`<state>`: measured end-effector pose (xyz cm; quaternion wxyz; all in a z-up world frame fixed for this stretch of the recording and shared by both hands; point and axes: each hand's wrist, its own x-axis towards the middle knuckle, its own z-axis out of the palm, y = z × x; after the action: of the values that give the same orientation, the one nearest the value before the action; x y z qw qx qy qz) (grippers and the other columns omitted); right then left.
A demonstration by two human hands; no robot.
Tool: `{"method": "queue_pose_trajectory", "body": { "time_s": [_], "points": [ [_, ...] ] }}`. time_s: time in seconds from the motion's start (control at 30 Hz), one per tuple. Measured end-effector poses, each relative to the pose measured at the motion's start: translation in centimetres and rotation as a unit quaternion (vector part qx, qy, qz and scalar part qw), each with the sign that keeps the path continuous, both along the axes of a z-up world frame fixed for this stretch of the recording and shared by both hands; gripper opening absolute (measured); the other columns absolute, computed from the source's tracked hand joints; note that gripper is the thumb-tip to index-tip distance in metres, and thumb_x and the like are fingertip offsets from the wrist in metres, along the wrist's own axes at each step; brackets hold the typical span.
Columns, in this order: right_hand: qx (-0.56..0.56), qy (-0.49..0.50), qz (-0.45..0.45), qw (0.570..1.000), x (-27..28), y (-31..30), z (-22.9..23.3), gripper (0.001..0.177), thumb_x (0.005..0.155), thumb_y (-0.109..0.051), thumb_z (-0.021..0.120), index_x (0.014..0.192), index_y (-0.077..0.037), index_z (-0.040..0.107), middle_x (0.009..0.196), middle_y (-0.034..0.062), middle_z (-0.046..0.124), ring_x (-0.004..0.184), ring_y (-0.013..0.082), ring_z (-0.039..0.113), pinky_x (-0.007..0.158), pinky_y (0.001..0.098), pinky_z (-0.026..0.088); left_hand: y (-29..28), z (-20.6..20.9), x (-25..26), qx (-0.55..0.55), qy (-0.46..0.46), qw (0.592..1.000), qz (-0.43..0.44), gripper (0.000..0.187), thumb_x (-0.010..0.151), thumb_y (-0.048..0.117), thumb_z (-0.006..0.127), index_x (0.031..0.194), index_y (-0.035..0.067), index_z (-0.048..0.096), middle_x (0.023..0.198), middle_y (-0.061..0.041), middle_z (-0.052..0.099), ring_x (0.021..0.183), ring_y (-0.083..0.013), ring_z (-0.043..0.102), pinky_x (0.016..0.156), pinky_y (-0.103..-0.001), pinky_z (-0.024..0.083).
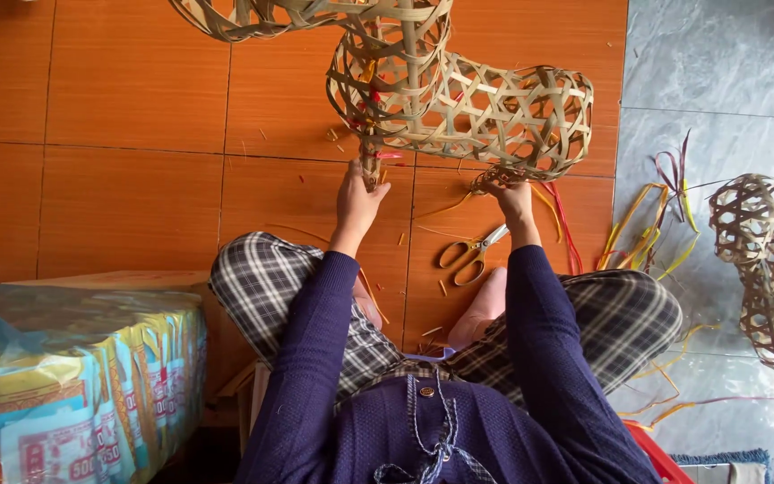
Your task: Weaving and assembling a decorative animal figure using bamboo strips, string, and scissors
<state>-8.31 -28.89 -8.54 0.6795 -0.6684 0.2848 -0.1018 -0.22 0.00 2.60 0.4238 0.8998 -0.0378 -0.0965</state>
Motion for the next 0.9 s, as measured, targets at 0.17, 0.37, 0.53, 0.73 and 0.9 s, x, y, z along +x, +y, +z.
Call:
{"method": "queue_pose_trajectory", "body": {
  "time_s": [0.17,0.37,0.53,0.73,0.9],
  "points": [
    [0.016,0.007,-0.020,1.000,-0.2,0.2,0.9,0.041,0.070,0.003,0.085,0.106,-0.004,0.066,0.095,0.0067,0.065,0.095,0.0172,0.061,0.101,0.0368,0.043,1.0,2.8,-0.2,0.018,0.019,1.000,-0.015,0.073,0.078,0.021,0.079,0.137,0.008,0.039,0.123,-0.026,0.057,0.116,-0.0450,0.058,0.096,-0.056,0.049],
    [0.030,0.121,-0.065,0.990,-1.6,-2.7,-10.2,0.096,0.077,-0.001,0.085,0.149,-0.012,0.022,0.124,0.0390,0.045,0.098,0.0485,0.064,0.087,0.0562,0.054,3.7,8.3,1.2,0.113,0.035,0.988,-0.104,0.067,0.084,0.034,0.074,0.139,0.008,0.045,0.128,-0.023,0.055,0.121,-0.0400,0.055,0.100,-0.051,0.046],
    [-0.113,0.240,-0.012,0.964,-3.5,-0.3,-13.5,0.079,0.068,-0.028,0.093,0.132,-0.011,0.048,0.079,0.0133,0.066,0.068,0.0241,0.069,0.063,0.0360,0.057,5.4,14.9,2.0,0.167,0.056,0.964,-0.198,0.056,0.091,0.034,0.064,0.137,0.006,0.050,0.130,-0.024,0.057,0.124,-0.0377,0.055,0.103,-0.050,0.043],
    [-0.125,0.276,0.218,0.928,-3.1,7.4,-10.5,0.054,0.082,-0.041,0.074,0.120,-0.005,0.064,0.067,0.0145,0.072,0.055,0.0204,0.066,0.052,0.0324,0.052,6.1,11.8,4.4,0.175,0.045,0.954,-0.239,0.051,0.094,0.035,0.059,0.130,-0.001,0.056,0.125,-0.028,0.061,0.120,-0.0412,0.057,0.102,-0.053,0.044],
    [0.020,0.032,0.259,0.965,-0.1,14.8,-0.2,0.063,0.083,-0.014,0.077,0.136,-0.004,0.043,0.088,0.0176,0.065,0.082,0.0219,0.061,0.076,0.0346,0.053,5.0,13.4,4.7,0.147,0.019,0.971,-0.187,0.045,0.093,0.036,0.060,0.130,0.010,0.057,0.121,-0.019,0.066,0.115,-0.0372,0.061,0.097,-0.051,0.048]
  ]
}}
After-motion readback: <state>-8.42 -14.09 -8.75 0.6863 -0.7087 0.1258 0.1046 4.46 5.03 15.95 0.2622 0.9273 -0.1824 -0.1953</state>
